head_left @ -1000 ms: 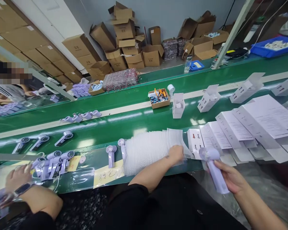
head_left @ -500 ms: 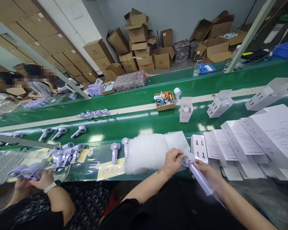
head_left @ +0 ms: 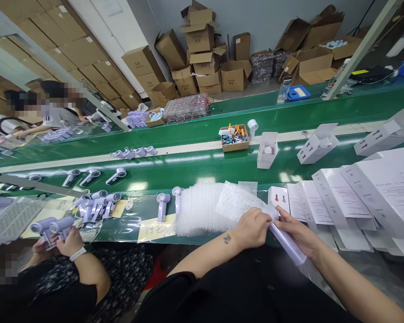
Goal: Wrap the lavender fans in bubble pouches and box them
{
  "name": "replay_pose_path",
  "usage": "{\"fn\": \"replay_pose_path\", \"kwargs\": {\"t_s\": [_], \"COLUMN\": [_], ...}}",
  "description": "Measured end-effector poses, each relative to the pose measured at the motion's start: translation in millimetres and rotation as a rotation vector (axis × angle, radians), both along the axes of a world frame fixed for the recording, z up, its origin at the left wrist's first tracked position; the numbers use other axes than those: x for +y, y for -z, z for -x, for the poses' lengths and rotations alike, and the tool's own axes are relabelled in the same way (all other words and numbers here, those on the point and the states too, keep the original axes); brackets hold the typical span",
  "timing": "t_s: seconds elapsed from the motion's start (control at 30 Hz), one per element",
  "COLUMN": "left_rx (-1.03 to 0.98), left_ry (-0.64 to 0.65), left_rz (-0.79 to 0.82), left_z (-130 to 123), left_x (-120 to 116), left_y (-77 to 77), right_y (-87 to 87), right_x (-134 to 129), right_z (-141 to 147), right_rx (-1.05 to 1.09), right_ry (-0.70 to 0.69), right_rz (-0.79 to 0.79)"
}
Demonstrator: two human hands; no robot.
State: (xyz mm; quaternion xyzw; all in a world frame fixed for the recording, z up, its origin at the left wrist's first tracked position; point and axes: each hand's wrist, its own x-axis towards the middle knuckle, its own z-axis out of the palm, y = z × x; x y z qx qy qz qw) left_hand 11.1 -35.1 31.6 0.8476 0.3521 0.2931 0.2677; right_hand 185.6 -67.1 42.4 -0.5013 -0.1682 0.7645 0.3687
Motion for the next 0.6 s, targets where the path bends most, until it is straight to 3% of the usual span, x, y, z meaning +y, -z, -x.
{"fn": "replay_pose_path", "kwargs": {"t_s": [0.13,0.2,0.3,0.4,0.43,0.53,0.6], "left_rx": [0.158,0.249,0.320,0.257,0.226,0.126,0.060], "left_ry": [-0.117,-0.110,0.103,0.314,0.301,0.023,-0.093], "left_rz": [-0.111,-0.193,-0.346,-0.399,-0.371,-0.179,-0.045], "left_z": [8,11,12,13,15,24,30], "left_x": [-7,-7,-7,-8,-6,2,8], "left_y": [-0.8,2.2,4.2,1.9,1.2,3.4,9.4], "right_y": [6.7,13.6,22.5,26.1,25.7,21.0,17.3], "right_x": [-4,-5,-5,-4,-4,-4,-5], "right_z": [7,13,22,27,28,30,32], "right_rx": [-0.153,-0.241,-0.224,-0.048,0.012,0.128,0.139], "right_ry": [0.035,0.065,0.082,0.119,0.138,0.208,0.247], "right_rz": [-0.147,-0.211,-0.221,-0.124,-0.082,0.021,0.070]}}
